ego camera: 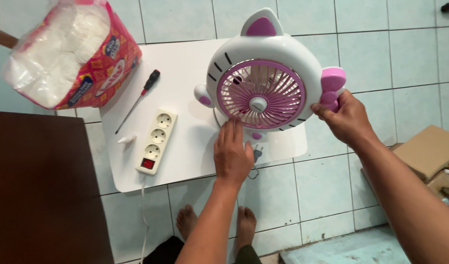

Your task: The person unplugs a small pink and white fan from a power strip and uses a screwdriver to loosen and remove screws from the fan's rear casing. The person continues to unscrew multiple fasteners around the fan's back cover.

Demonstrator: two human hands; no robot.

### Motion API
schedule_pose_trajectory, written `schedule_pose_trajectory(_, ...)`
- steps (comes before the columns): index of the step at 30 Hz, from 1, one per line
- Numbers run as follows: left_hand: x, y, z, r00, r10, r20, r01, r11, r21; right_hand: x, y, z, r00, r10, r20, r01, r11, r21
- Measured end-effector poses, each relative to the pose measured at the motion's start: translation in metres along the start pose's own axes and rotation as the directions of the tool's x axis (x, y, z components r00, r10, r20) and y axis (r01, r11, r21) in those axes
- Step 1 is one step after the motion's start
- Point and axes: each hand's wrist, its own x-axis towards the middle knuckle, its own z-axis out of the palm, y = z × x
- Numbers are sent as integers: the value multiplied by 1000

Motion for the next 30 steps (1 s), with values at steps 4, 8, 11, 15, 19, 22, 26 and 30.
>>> schedule_pose_trajectory(4, 18, 6, -14, 986, -141, 87, 161, 938, -306, -20, -17, 10, 989, -115, -89, 110, 992, -65)
schedule_pose_trajectory(8, 31, 12, -34, 959, -211, 188, 278, 831, -482, -48, -31, 30, 969, -161, -190, 142, 984, -109)
schedule_pose_trajectory(11, 44, 10, -47, 927, -228, 296, 370, 673, -641, -71, -43, 51, 929, -224, -293, 170, 965, -198)
schedule_pose_trajectory(15, 58, 2, -64, 817, -286, 500, 575, 454, -680, -103, -60, 86, 829, -349, -437, 237, 927, -291)
schedule_pose_trajectory(19, 65, -5, -74, 738, -295, 607, 675, 317, -666, -126, -76, 116, 725, -453, -519, 367, 891, -266)
schedule_pose_trajectory(22, 66, -13, -75, 674, -339, 656, 735, 218, -642, -138, -81, 138, 702, -484, -522, 435, 872, -224)
schedule_pose_trajectory(26, 67, -30, -95, 624, -373, 687, 778, 215, -590, -149, -79, 171, 697, -491, -522, 453, 866, -211)
schedule_pose_trajectory(30, 72, -33, -114, 617, -401, 677, 781, 207, -589, -156, -71, 194, 782, -392, -485, 400, 912, -93)
